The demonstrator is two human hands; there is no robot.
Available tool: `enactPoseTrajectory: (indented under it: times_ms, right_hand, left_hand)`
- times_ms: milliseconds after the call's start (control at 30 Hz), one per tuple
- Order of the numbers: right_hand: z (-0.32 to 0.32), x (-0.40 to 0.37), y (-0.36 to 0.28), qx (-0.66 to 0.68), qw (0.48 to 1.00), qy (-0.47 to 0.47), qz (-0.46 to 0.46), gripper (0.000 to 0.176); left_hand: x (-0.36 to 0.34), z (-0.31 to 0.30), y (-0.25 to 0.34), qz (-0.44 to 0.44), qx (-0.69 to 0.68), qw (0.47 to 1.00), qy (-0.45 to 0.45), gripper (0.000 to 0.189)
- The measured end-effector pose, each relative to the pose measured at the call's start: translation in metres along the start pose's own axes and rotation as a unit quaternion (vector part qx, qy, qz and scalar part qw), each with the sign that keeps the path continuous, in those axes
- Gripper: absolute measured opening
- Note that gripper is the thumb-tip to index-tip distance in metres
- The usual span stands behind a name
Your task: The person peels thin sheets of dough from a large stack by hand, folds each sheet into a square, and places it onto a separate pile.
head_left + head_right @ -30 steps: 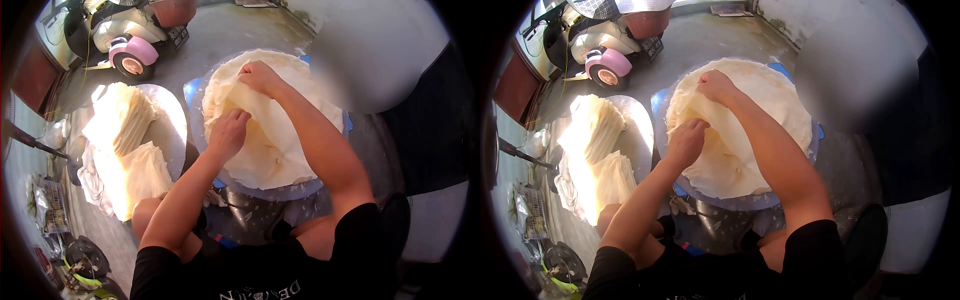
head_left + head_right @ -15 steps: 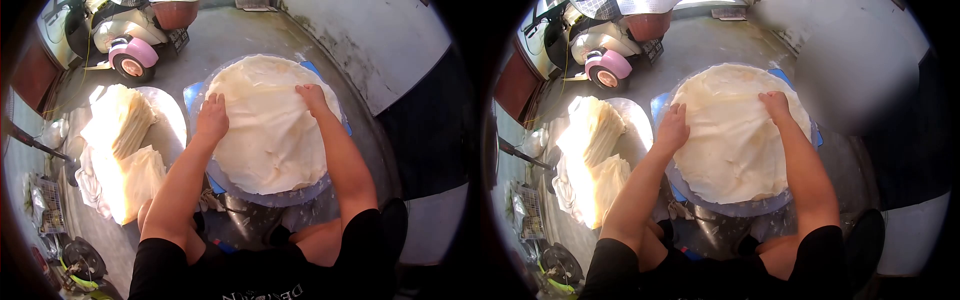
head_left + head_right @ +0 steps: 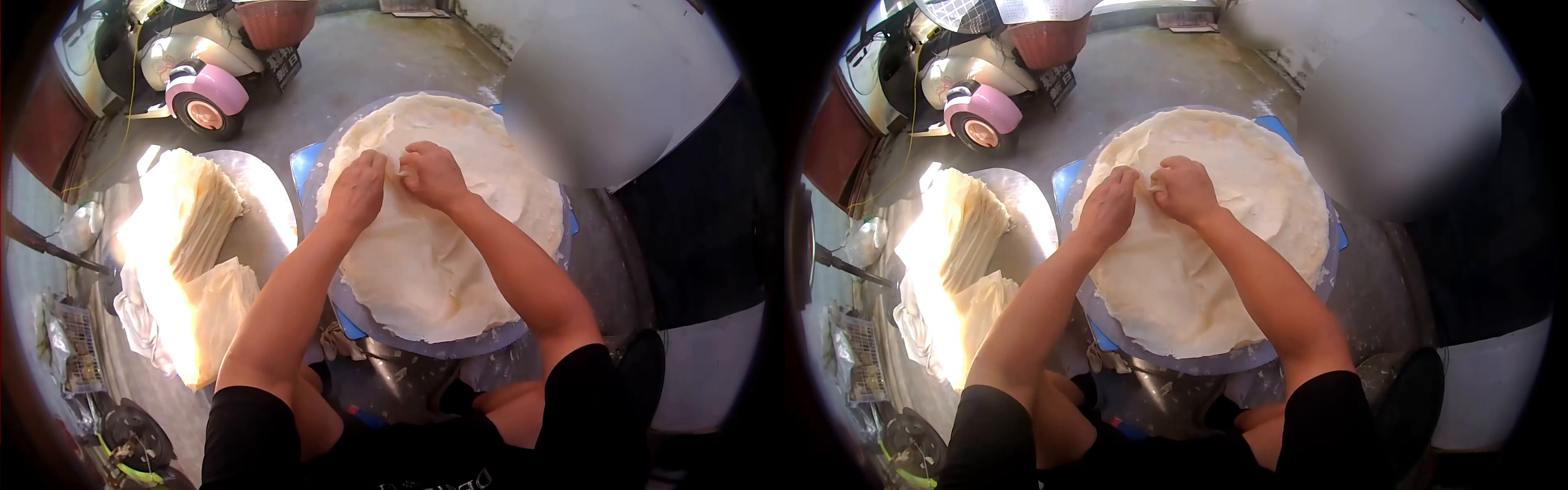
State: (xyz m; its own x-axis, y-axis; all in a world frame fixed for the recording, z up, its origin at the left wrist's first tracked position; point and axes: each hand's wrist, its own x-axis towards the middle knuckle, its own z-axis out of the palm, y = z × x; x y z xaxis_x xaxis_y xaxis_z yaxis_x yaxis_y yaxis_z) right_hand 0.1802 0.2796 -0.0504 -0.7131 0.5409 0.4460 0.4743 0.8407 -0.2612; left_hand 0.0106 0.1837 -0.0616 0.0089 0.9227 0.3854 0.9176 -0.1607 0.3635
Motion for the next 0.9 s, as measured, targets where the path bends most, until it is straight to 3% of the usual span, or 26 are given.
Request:
enactPoseTrajectory:
  times_ms: [33, 67, 100, 133, 200, 267, 333, 467, 633, 900]
  right_hand:
    - [0.004, 0.003, 0.001, 0.002, 1.0, 0.0, -0.001, 0.026]
    - [0.007, 0.006, 0.001, 0.043, 0.997, 0.025, 0.057, 0.019]
    - [0.01, 0.009, 0.002, 0.085, 0.988, 0.049, 0.116, 0.017]
    - [0.005, 0.015, 0.004, 0.086, 0.988, 0.049, 0.116, 0.017]
    - [-0.02, 0.026, 0.021, 0.26, 0.929, 0.033, 0.26, 0.018]
    - [-0.048, 0.029, 0.039, 0.317, 0.896, 0.063, 0.304, 0.019]
    - [-0.081, 0.024, 0.057, 0.273, 0.897, 0.082, 0.339, 0.02]
    - [-0.124, -0.018, 0.109, 0.275, 0.886, 0.152, 0.342, 0.019]
    - [-0.166, -0.084, 0.154, 0.372, 0.809, 0.208, 0.405, 0.018]
    - [-0.245, -0.148, 0.195, 0.342, 0.787, 0.293, 0.421, 0.023]
  left_hand:
    - [0.0, -0.001, -0.002, -0.021, -0.01, 1.0, -0.016, 0.036]
    - [-0.002, 0.0, -0.004, -0.023, -0.008, 1.0, -0.016, 0.036]
    - [-0.004, 0.003, -0.006, 0.0, -0.001, 1.0, 0.031, 0.031]
    - [-0.007, 0.007, -0.008, 0.025, 0.006, 0.997, 0.077, 0.027]
    - [-0.01, 0.019, -0.016, 0.035, 0.031, 0.995, 0.085, 0.032]
    - [-0.012, 0.023, -0.018, 0.046, 0.057, 0.993, 0.095, 0.036]
    - [-0.012, 0.023, -0.015, 0.011, 0.075, 0.996, 0.04, 0.042]
    - [-0.011, 0.025, -0.014, 0.004, 0.08, 0.996, 0.032, 0.042]
    - [-0.012, 0.025, -0.013, 0.002, 0.097, 0.995, 0.022, 0.046]
    - [-0.01, 0.023, -0.01, -0.007, 0.096, 0.995, 0.003, 0.05]
